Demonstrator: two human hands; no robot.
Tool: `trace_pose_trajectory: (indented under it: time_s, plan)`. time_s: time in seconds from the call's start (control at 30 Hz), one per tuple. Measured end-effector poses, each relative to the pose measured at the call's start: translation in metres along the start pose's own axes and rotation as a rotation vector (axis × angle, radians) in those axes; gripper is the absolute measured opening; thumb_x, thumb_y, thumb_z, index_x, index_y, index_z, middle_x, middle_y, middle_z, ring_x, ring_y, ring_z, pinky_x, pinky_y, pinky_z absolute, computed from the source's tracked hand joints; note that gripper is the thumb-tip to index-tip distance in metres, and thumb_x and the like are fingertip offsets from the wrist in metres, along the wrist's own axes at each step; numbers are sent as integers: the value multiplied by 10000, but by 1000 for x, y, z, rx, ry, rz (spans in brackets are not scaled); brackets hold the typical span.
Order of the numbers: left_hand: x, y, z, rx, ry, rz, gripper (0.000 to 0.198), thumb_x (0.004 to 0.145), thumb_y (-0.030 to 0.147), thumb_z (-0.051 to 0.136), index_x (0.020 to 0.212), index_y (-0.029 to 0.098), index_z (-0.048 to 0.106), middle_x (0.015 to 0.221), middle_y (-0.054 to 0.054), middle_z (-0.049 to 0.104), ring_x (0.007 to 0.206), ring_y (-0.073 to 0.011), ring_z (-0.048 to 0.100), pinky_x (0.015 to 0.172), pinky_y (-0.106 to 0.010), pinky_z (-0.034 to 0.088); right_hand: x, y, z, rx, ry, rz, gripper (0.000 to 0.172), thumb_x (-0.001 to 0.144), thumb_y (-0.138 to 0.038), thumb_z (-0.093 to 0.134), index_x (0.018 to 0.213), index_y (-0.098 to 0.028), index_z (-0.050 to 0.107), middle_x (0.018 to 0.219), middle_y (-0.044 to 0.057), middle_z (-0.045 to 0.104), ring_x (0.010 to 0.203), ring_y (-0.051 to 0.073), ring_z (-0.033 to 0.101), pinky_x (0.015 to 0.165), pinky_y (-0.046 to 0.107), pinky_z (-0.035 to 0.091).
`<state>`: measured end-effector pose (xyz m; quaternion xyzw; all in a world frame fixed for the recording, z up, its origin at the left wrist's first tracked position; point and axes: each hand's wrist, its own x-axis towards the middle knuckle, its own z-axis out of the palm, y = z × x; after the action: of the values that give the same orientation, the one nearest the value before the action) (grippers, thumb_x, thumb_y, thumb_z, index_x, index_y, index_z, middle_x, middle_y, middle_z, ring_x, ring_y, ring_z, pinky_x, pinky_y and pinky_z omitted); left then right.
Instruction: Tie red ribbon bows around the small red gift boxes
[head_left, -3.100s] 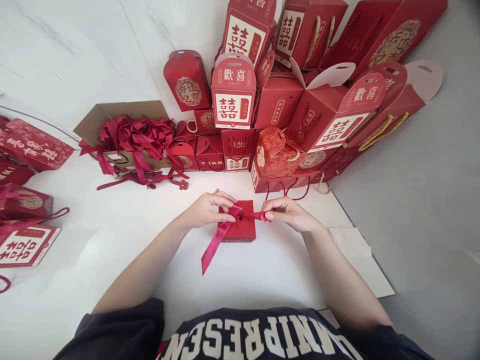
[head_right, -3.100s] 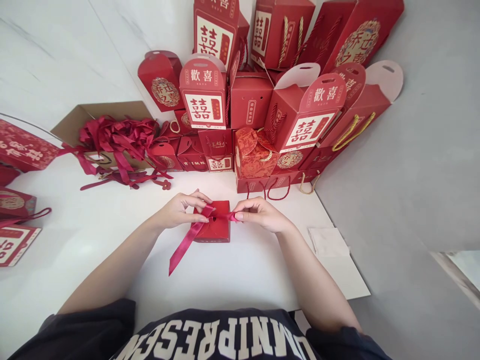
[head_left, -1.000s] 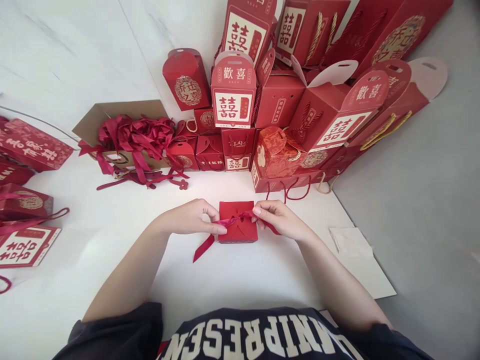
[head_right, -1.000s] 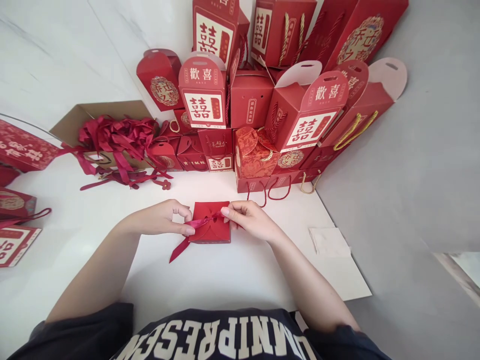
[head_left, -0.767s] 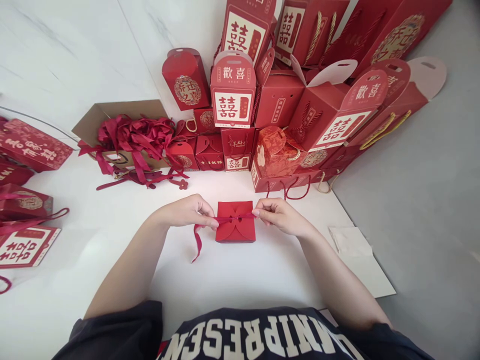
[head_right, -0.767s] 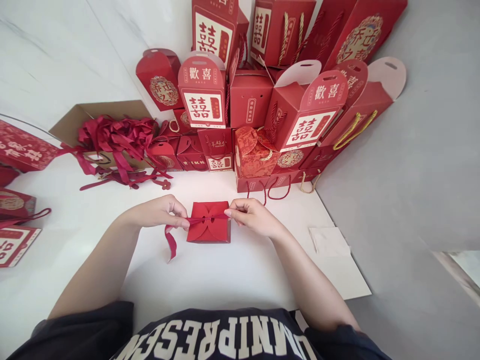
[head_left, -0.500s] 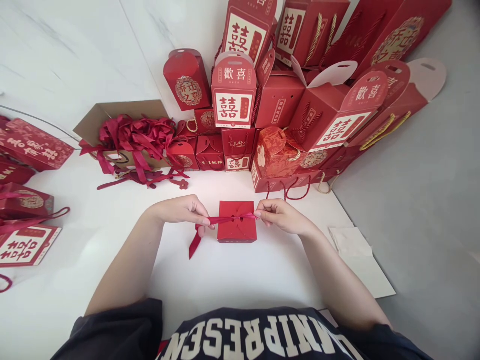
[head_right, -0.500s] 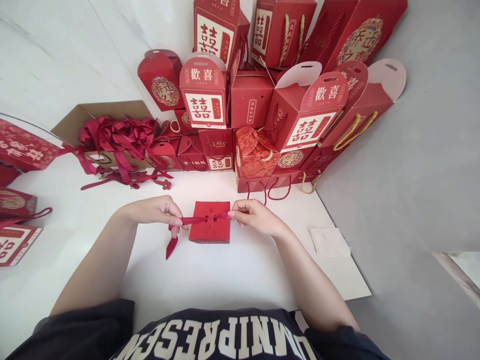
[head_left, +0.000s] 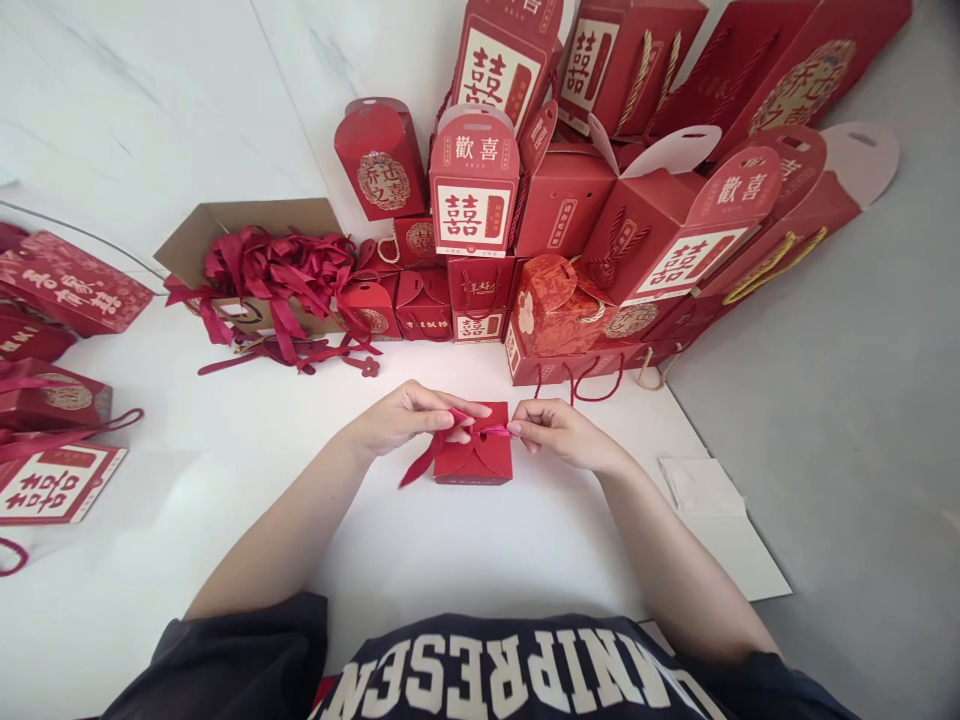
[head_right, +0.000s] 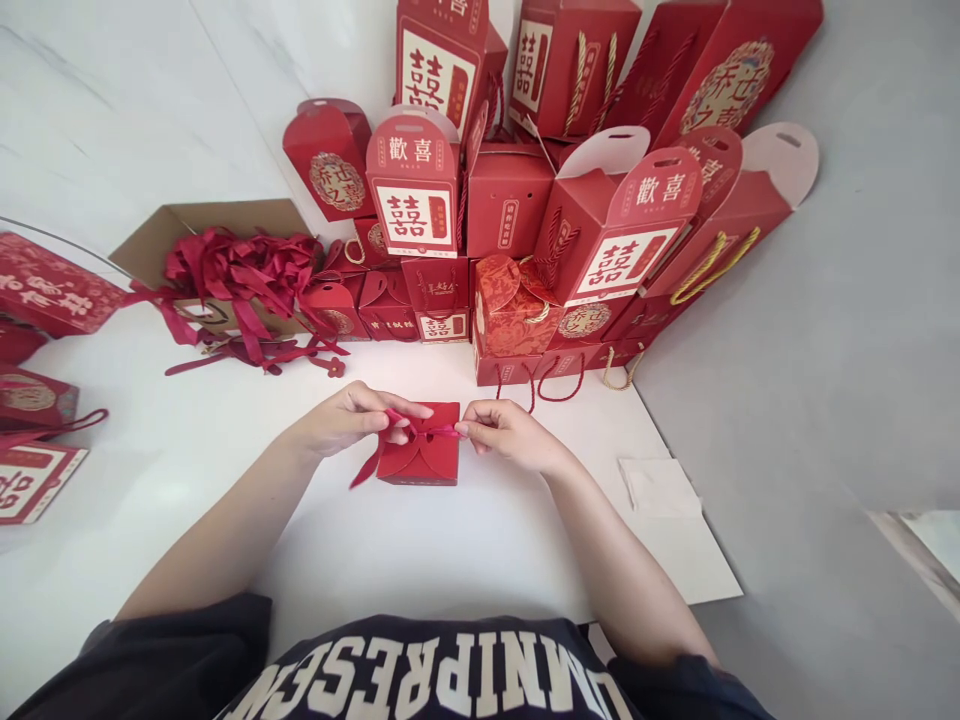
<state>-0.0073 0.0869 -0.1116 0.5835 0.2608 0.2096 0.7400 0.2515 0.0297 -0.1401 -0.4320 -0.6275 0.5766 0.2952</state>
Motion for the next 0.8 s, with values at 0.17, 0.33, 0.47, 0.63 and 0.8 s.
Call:
trace_pose_trajectory:
  time_s: [0.17, 0.33, 0.47, 0.63, 0.8]
  plan:
    - [1, 2, 4, 66, 99, -68, 211, 756, 313, 757, 859, 131, 780, 869, -120, 759, 577, -120, 661, 652, -263, 554, 2, 1, 3, 55, 2, -6, 346, 859, -471, 613, 693, -175, 549, 593, -34, 523, 570, 109, 431, 590, 255, 315]
    - [-1, 7, 8, 195, 114, -38, 187, 740, 294, 765, 823, 127, 777, 750, -80, 735, 518, -93, 606, 515, -207, 485, 3, 0, 4, 68, 15, -12, 336, 854, -461, 622, 697, -170, 564, 589, -33, 527, 575, 109, 443, 598, 255, 321]
    - [0, 8, 12, 200, 120, -86, 236, 737, 293, 763, 881, 107, 772, 622, -51, 698, 488, -108, 597, 512, -229, 521, 4, 1, 5, 69, 7, -24, 330, 864, -448, 612, 694, -169, 561, 592, -32, 533, 575, 107, 447, 597, 253, 321]
    - [-1, 9, 12, 291, 66, -113, 237, 777, 298, 726, 910, 107, 774, 594, -48, 699, 485, -110, 602, 499, -216, 516, 5, 3, 5, 71, 6, -32, 338, 874, -453, 598, 692, -171, 557, 595, -31, 533, 576, 108, 451, 598, 253, 326]
    - [-2, 11, 6, 336, -82, -88, 161, 764, 287, 738, 809, 141, 787, 1042, -143, 739, 918, -229, 702, 759, -286, 569, 5, 3, 6, 68, 15, -18, 336, 864, -463, 613, 707, -168, 572, 599, -26, 544, 579, 111, 462, 601, 254, 332]
